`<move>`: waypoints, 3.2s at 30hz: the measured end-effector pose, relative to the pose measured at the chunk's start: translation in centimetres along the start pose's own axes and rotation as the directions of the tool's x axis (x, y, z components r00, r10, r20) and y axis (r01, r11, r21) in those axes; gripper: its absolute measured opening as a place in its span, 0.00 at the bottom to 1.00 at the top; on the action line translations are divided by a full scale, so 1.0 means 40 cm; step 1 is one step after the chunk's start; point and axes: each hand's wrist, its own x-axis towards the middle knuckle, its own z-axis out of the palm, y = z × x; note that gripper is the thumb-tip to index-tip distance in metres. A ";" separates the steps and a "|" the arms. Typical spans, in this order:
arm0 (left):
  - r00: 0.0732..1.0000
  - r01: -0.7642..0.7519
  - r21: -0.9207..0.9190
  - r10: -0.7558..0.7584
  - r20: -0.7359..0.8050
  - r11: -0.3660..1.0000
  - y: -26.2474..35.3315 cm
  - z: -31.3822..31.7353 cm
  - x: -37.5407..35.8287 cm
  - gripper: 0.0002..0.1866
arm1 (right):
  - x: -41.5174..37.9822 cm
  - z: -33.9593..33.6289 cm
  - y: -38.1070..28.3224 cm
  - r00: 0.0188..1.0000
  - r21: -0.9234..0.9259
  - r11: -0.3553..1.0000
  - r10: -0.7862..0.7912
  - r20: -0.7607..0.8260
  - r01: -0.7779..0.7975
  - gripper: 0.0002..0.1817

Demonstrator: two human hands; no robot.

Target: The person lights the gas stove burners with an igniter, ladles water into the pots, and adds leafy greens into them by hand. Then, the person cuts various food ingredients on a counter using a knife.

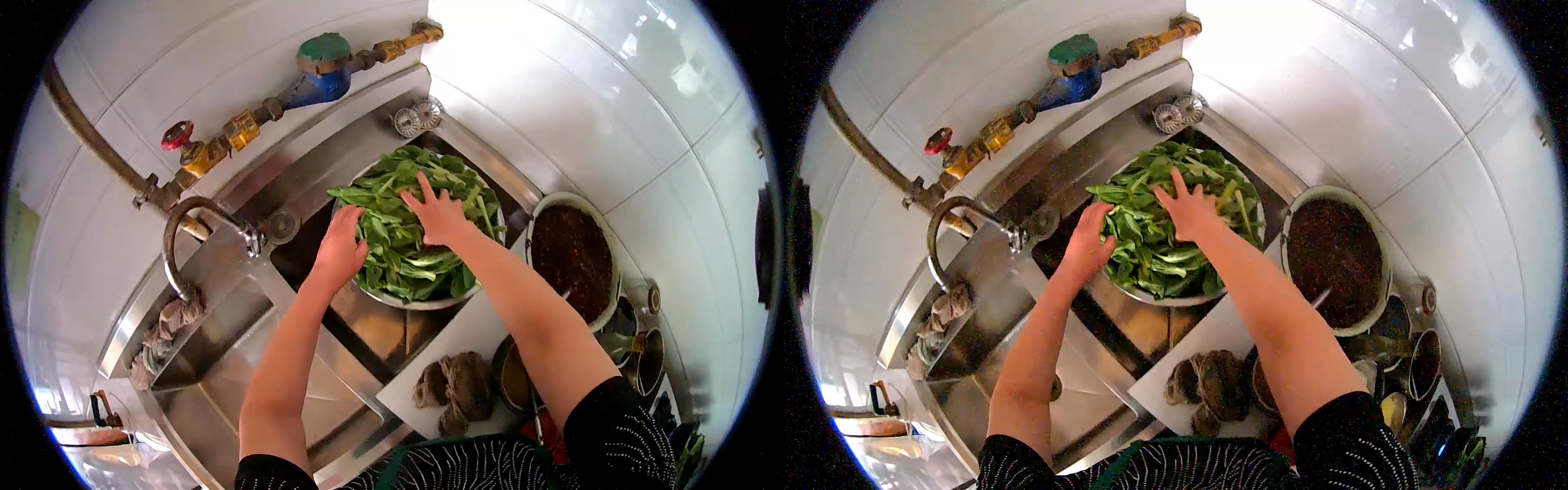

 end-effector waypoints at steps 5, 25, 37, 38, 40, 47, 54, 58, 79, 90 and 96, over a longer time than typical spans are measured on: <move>0.993 0.105 -0.135 -0.111 -0.032 0.985 -0.054 0.015 0.037 0.20 | 0.058 0.035 0.041 0.998 -0.053 0.997 -0.059 0.030 0.061 0.42; 0.957 0.135 -0.511 -0.245 -0.154 0.849 0.046 -0.067 -0.089 0.08 | -0.091 -0.188 0.313 0.970 0.667 0.739 0.086 -0.229 0.092 0.19; 0.975 0.110 -0.567 -0.198 -0.097 0.817 0.212 -0.106 -0.178 0.08 | -0.392 -0.369 0.302 0.817 0.787 0.435 0.175 -0.550 0.437 0.11; 0.982 0.062 -0.572 -0.152 -0.110 0.818 0.235 -0.104 -0.178 0.08 | -0.425 -0.381 0.297 0.806 0.799 0.387 0.197 -0.559 0.459 0.11; 0.990 0.028 -0.579 -0.103 -0.098 0.815 0.292 -0.099 -0.178 0.08 | -0.492 -0.390 0.316 0.891 0.912 -0.104 0.283 -0.356 0.397 0.13; 0.992 -0.112 -0.682 0.126 -0.029 0.722 0.537 -0.044 -0.210 0.08 | -0.879 -0.368 0.424 0.822 0.907 -0.093 0.469 -0.325 0.412 0.14; 0.942 -0.210 -0.737 0.334 0.023 0.642 0.872 0.082 -0.374 0.07 | -1.483 -0.223 0.593 0.505 0.912 0.025 0.826 -0.250 0.410 0.12; 0.887 -0.232 -0.786 0.457 0.071 0.573 1.090 0.171 -0.573 0.09 | -1.915 -0.107 0.672 0.388 0.927 0.113 0.885 -0.258 0.359 0.11; 0.715 -0.403 -0.683 0.676 0.180 0.609 1.778 0.584 -0.957 0.07 | -3.174 0.235 0.966 -0.532 0.991 0.132 0.838 -0.121 -0.018 0.13; 0.706 -0.482 -0.712 0.707 0.029 0.510 2.014 0.742 -0.804 0.08 | -3.348 0.381 1.119 -0.457 0.989 0.137 0.884 -0.098 0.054 0.14; 0.758 -0.341 -0.603 0.590 0.277 0.721 2.065 0.797 -0.619 0.07 | -3.421 0.471 1.167 -0.412 0.958 0.221 0.902 -0.129 0.182 0.17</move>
